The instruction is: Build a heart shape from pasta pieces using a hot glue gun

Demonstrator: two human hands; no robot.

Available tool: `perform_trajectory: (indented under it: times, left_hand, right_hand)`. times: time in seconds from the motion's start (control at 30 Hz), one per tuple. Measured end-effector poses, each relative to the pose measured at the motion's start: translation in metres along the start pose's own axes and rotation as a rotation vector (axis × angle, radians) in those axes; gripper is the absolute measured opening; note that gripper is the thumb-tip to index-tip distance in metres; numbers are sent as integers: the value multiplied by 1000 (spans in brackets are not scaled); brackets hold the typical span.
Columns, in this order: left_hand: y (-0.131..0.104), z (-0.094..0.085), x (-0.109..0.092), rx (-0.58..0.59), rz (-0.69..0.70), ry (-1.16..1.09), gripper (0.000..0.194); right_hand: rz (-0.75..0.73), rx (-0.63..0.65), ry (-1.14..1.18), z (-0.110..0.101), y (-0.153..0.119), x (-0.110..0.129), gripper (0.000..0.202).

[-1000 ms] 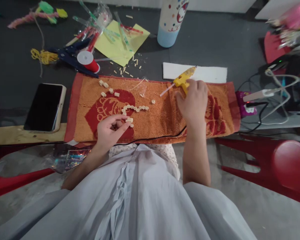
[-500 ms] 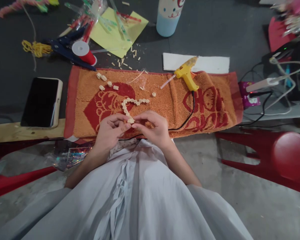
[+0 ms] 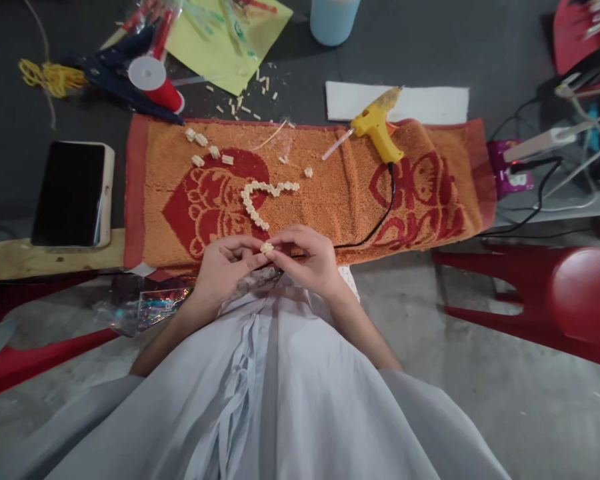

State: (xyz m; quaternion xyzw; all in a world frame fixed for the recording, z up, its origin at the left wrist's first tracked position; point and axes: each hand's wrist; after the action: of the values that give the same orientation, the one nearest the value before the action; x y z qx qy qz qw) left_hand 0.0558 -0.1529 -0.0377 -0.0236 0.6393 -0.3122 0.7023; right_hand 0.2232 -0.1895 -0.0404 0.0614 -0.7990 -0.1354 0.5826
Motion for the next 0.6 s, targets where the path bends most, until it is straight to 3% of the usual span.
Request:
perform_trajectory:
  times: [0.17, 0.37, 0.6]
  left_hand:
    - [10, -14, -8, -67, 132, 292, 24]
    - [33, -38, -23, 24, 375, 760, 31]
    - [52, -42, -31, 178, 330, 996, 39]
  right_hand:
    - [31, -70, -185, 0, -1, -8, 12]
    - [14, -50, -378, 4, -2, -20, 18]
    - [16, -31, -429, 11, -2, -24, 20]
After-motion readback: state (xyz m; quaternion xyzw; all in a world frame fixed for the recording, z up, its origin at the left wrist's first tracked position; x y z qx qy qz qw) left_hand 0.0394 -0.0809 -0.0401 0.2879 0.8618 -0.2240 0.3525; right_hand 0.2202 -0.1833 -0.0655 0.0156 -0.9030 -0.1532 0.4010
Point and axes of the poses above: each hand's wrist, its own y-axis towards the middle knuckle, its own z-axis out of the palm, x = y × z, and after that the axes turned 2 degrees about -z, right-handed
